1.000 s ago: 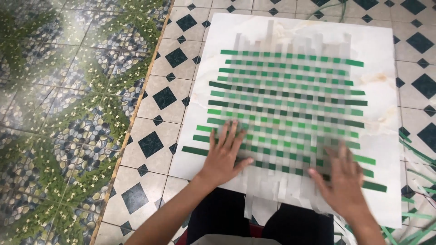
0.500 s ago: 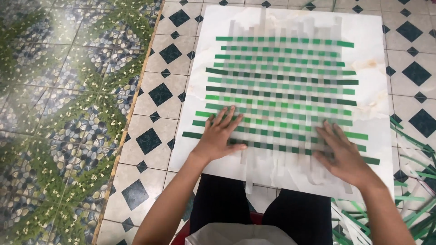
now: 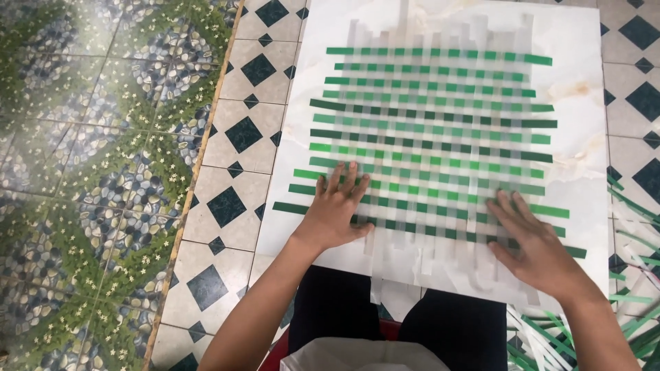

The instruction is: The person weaves green and white plastic straps into a mat on a white board. They interlace the straps by hand, pressing them flat and adjusting alignment to form a tight grid pattern.

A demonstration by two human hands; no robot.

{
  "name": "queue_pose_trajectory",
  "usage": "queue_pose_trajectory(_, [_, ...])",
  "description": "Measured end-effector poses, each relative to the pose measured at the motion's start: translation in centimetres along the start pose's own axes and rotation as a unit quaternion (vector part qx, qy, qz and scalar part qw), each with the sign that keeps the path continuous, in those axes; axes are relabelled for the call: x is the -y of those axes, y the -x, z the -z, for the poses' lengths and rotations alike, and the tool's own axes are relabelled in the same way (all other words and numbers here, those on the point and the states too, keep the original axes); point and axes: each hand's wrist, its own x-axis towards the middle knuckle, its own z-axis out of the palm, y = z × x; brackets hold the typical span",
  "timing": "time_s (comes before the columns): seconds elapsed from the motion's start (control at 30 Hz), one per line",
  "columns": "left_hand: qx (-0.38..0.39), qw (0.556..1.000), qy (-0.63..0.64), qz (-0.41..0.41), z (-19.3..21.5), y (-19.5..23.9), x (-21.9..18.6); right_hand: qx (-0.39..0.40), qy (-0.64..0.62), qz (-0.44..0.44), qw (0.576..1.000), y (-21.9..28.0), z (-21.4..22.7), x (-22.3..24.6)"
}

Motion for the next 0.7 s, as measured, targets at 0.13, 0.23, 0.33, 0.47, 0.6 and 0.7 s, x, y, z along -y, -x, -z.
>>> queue_pose_trajectory(0.13, [-0.076,0.996,-0.043,-0.022,-0.5,0.2,-0.3,-0.038,0.034,0.066,0.997,0.2,-1.1,-1.5])
queue_pose_trajectory(0.23, [-0.09,0.99,-0.104,-0.023,-0.7,0.2,-0.6,-0.095,0.104,0.139,0.98,0.4,-1.8,-2.0])
queue_pose_trajectory(0.33, [-0.107,0.983,-0.144,-0.024,-0.8,0.2,-0.7,-0.169,0.15,0.196,0.954,0.5,-2.2,-1.7])
queue_pose_trajectory(0.47, [-0.106,0.989,-0.103,-0.006,-1.3,0.4,-0.9,-0.128,0.094,0.138,0.978,0.5,-2.1,-1.2])
queue_pose_trajectory(0.6, [-0.119,0.993,-0.025,-0.002,-1.3,1.2,-1.0,-0.063,-0.025,0.043,0.997,0.6,-1.8,-0.6])
queue_pose_trajectory(0.7, [-0.08,0.993,0.084,0.028,0.2,1.8,-1.1,-0.121,-0.071,0.073,0.987,1.4,-1.1,0.5])
